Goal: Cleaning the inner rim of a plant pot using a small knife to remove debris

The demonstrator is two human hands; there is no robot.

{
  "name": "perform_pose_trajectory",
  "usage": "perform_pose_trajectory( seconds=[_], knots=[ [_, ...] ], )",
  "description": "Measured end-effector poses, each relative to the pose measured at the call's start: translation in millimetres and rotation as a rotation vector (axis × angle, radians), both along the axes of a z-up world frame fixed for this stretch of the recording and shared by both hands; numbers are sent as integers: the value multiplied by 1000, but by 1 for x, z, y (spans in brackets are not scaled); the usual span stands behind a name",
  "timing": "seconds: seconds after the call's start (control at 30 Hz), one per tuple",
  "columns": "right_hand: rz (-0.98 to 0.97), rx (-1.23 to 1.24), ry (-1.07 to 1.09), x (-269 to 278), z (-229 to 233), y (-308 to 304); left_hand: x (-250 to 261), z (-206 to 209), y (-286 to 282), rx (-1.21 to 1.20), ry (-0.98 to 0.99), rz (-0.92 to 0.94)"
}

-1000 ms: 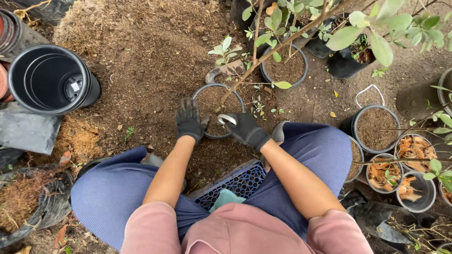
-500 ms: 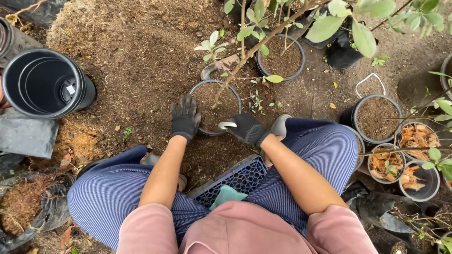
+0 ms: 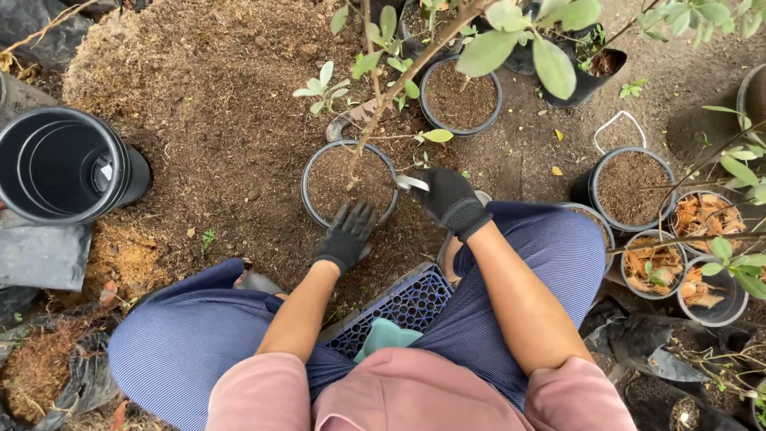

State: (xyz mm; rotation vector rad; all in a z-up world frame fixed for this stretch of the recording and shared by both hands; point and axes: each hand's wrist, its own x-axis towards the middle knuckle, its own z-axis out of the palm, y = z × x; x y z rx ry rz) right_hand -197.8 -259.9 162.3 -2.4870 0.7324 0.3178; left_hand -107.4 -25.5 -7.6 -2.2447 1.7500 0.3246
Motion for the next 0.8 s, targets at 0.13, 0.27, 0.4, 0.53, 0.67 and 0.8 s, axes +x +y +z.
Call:
perform_pose_trajectory(
  seconds=[0.13, 0.27, 0.4, 0.53, 0.67, 0.8],
  knots=[
    [14, -23, 4, 5, 20, 11, -9, 4, -33, -49, 24, 43],
    [31, -34, -10, 2, 23, 14, -21, 0, -56, -66, -16, 84],
    [47, 32, -64, 1, 47, 16, -13, 0, -9, -38, -21, 155],
    [73, 24, -91, 3, 58, 27, -7, -19, 19, -338, -46, 334],
    [101, 45, -115, -1, 65, 34, 18, -31, -7, -168, -36, 631],
    [135, 9, -142, -4, 45, 27, 55, -8, -19, -193, -39, 528]
  ],
)
